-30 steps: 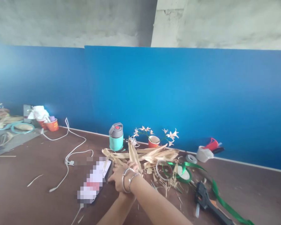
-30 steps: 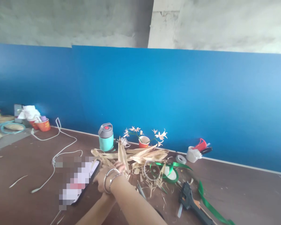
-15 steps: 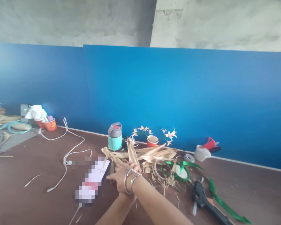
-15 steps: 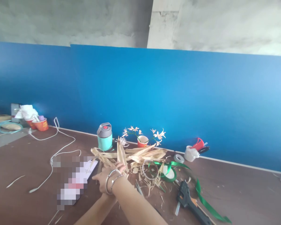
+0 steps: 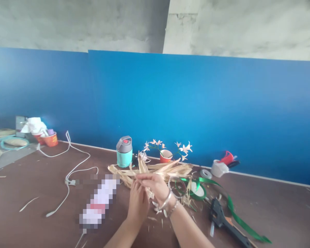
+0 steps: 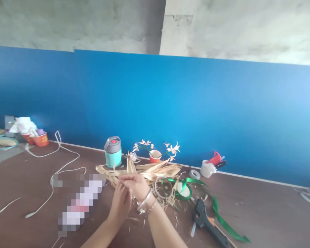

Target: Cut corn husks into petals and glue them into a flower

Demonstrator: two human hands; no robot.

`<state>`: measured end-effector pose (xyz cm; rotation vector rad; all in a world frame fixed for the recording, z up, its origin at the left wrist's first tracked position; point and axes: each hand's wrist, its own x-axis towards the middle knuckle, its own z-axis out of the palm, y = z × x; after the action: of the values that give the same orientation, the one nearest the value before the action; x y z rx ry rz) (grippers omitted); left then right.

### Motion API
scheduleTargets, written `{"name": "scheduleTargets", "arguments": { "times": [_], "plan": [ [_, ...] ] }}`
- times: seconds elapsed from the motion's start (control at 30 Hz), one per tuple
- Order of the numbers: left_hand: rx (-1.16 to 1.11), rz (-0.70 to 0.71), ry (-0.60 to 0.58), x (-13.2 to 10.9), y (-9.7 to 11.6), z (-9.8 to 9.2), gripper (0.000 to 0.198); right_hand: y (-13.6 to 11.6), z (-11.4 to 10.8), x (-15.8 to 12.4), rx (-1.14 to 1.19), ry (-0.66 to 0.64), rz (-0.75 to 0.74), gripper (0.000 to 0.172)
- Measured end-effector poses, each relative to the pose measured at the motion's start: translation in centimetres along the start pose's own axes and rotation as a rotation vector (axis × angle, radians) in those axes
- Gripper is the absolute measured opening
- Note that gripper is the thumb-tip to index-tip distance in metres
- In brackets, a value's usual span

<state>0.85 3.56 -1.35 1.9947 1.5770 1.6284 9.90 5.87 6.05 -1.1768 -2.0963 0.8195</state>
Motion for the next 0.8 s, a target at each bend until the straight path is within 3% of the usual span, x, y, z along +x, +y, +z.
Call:
{"name": "scheduleTargets", "arguments": {
  "times": [0.03, 0.1, 0.13, 0.2, 0.27, 0.43, 0.57, 0.67, 0.8],
  "plan": [
    [-0.058, -0.038, -0.002, 0.0, 0.4, -0.4, 0.023, 0.6, -0.9, -0.7, 0.113, 0.013, 0.019, 0.036],
    [-0.221, -0.164, -0.005, 0.2, 1.2, -1.1, 0.023, 1.9, -2.0, -2.6, 0.771, 0.060, 0.182, 0.032],
    [-0.303, -0.239, -0.001, 0.3, 1.6, -1.4, 0.022, 2.5, -2.3, -3.5, 0.992, 0.059, 0.256, 0.028],
    [-0.456, -0.303, -0.034, 0.6, 2.4, -1.7, 0.025, 3.5, -2.3, -5.1, 1.249, 0.061, 0.367, 0.020],
    [-0.540, -0.336, -0.092, 0.7, 2.9, -1.8, 0.024, 4.0, -2.0, -5.9, 1.347, 0.080, 0.410, 0.017],
    [-0.568, -0.403, -0.171, 0.9, 3.0, -1.8, 0.025, 3.9, -1.0, -5.7, 1.252, 0.090, 0.382, 0.021],
    [-0.506, -0.395, -0.172, 1.0, 2.6, -1.9, 0.026, 3.4, -1.0, -5.3, 0.887, 0.176, 0.322, 0.026],
    [-0.489, -0.375, -0.181, 1.0, 2.4, -1.8, 0.025, 3.1, -1.4, -5.3, 0.590, 0.222, 0.273, 0.019],
    [-0.464, -0.355, -0.225, 0.8, 2.3, -1.6, 0.024, 3.2, -1.5, -5.4, 0.470, 0.271, 0.253, 0.013]
  ]
}}
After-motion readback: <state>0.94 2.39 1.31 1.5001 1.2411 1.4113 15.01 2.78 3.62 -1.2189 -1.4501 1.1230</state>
